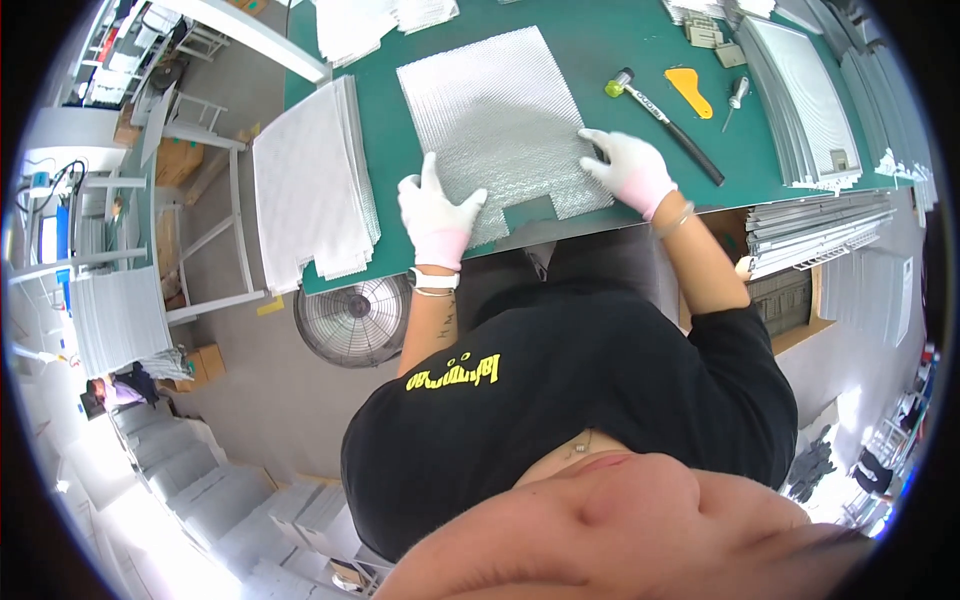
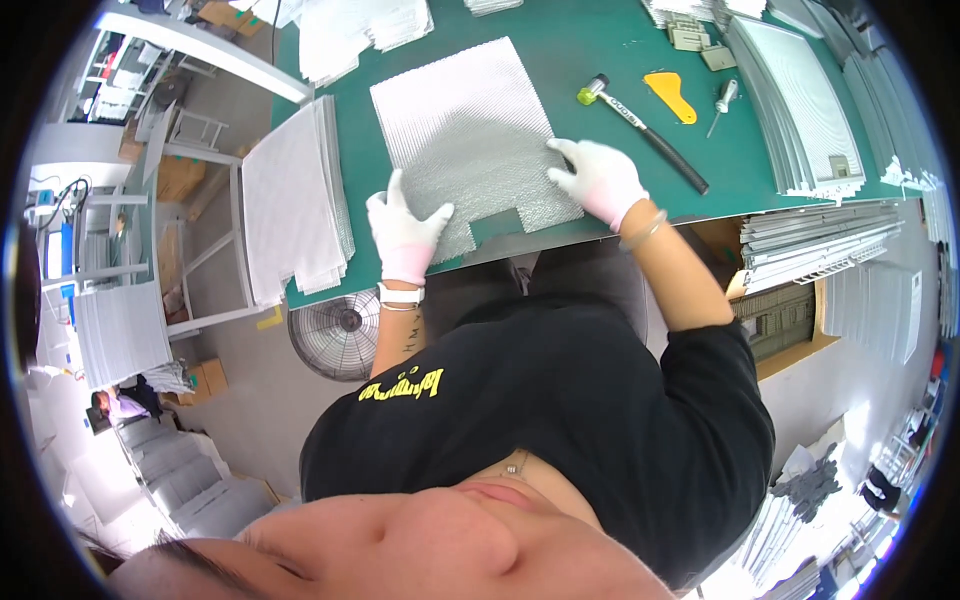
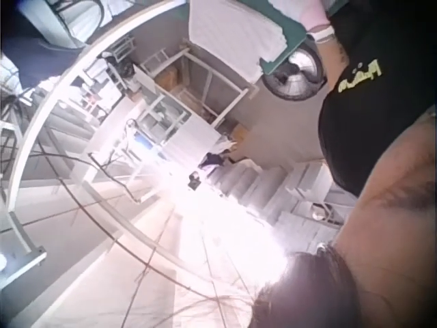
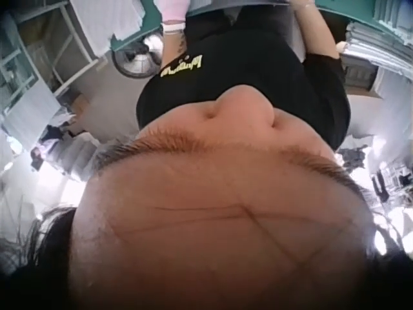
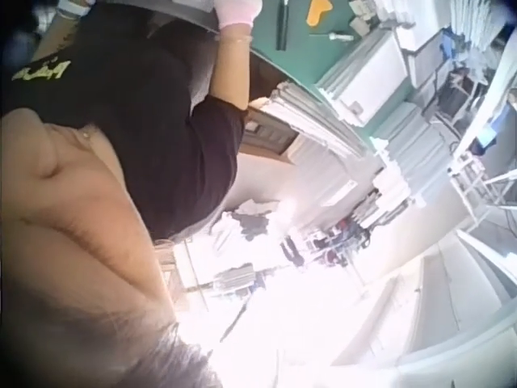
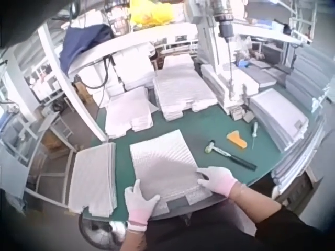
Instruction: Assembling industrial mesh panels using a rubber mallet and a power drill at a workbench.
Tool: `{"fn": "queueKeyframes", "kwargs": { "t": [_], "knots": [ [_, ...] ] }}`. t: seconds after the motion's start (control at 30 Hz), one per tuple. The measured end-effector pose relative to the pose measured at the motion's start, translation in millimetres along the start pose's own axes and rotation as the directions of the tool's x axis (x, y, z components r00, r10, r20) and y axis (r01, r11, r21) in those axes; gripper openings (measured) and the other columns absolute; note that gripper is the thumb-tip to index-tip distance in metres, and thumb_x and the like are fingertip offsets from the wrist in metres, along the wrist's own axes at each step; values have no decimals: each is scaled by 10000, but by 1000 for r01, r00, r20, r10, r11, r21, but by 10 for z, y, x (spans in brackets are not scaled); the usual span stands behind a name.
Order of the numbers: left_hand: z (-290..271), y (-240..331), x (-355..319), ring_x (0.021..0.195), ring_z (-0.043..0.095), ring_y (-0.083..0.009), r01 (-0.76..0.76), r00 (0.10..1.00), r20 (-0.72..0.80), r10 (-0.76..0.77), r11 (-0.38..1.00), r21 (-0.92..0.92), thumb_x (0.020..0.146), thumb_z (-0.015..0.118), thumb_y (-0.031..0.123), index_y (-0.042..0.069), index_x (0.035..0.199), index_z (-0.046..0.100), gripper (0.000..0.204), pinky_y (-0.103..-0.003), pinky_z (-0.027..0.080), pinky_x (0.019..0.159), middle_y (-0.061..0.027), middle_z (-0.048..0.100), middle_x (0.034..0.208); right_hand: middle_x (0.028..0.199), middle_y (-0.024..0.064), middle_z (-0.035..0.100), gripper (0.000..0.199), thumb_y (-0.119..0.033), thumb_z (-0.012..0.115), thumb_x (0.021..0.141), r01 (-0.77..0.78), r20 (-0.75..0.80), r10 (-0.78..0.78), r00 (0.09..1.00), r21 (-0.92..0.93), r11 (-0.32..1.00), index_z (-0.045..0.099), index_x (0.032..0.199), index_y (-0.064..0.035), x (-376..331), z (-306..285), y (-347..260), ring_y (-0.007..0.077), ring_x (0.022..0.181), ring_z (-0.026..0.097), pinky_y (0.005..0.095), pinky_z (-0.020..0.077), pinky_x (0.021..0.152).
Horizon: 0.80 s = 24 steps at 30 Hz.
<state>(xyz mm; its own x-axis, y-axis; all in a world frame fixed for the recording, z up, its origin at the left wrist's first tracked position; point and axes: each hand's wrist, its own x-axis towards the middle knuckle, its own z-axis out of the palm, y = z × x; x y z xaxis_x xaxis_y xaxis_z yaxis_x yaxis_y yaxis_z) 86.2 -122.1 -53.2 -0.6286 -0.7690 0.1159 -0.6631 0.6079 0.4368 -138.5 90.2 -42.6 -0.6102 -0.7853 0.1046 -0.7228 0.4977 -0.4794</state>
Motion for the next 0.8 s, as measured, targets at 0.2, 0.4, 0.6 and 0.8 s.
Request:
{"fn": "queueKeyframes", "kwargs": {
  "t": [0.2, 0.4, 0.6, 0.8],
  "knots": [
    [29, -241, 436, 1434, 259, -511, -439, 894, 160, 419, 891, 119, 652, 855, 463, 208, 1471, 481, 936, -629, 168, 1180, -217, 359, 1537, 1266, 159, 630, 402, -115, 584, 886, -263, -366, 122, 923, -363, 894, 629, 1283, -152, 1105, -897, 1820, 367, 1126, 627, 447, 514, 964],
    [-201, 32, -48, 1436, 257, -494, -449, 865, 310, 395, 884, 128, 673, 847, 435, 156, 1409, 529, 849, -644, 128, 1190, -208, 388, 1509, 1405, 157, 546, 672, 82, 565, 826, -356, -59, 400, 915, -586, 728, 456, 1448, -148, 1337, -1432, 3047, 376, 1252, 559, 456, 485, 1031],
    [-287, -99, -928, 1334, 369, -505, -559, 809, -247, 533, 828, -41, 690, 833, 314, 51, 1297, 539, 724, -673, 259, 1104, -246, 442, 1407, 1327, 166, 568, 558, 95, 597, 797, -267, 68, 360, 931, -543, 796, 516, 1315, -98, 1434, -1470, 2829, 374, 1234, 563, 450, 486, 1010],
    [-100, -279, -1469, 953, 686, -244, -65, 856, 316, 408, 692, -719, 898, 683, 177, 21, 1152, 662, 298, -362, 525, 878, -98, 712, 977, 1060, 135, 701, 381, 52, 635, 800, -330, 36, 376, 926, -410, 850, 578, 1156, -72, 1406, -1529, 2828, 357, 1042, 655, 438, 504, 888]
  ]
}}
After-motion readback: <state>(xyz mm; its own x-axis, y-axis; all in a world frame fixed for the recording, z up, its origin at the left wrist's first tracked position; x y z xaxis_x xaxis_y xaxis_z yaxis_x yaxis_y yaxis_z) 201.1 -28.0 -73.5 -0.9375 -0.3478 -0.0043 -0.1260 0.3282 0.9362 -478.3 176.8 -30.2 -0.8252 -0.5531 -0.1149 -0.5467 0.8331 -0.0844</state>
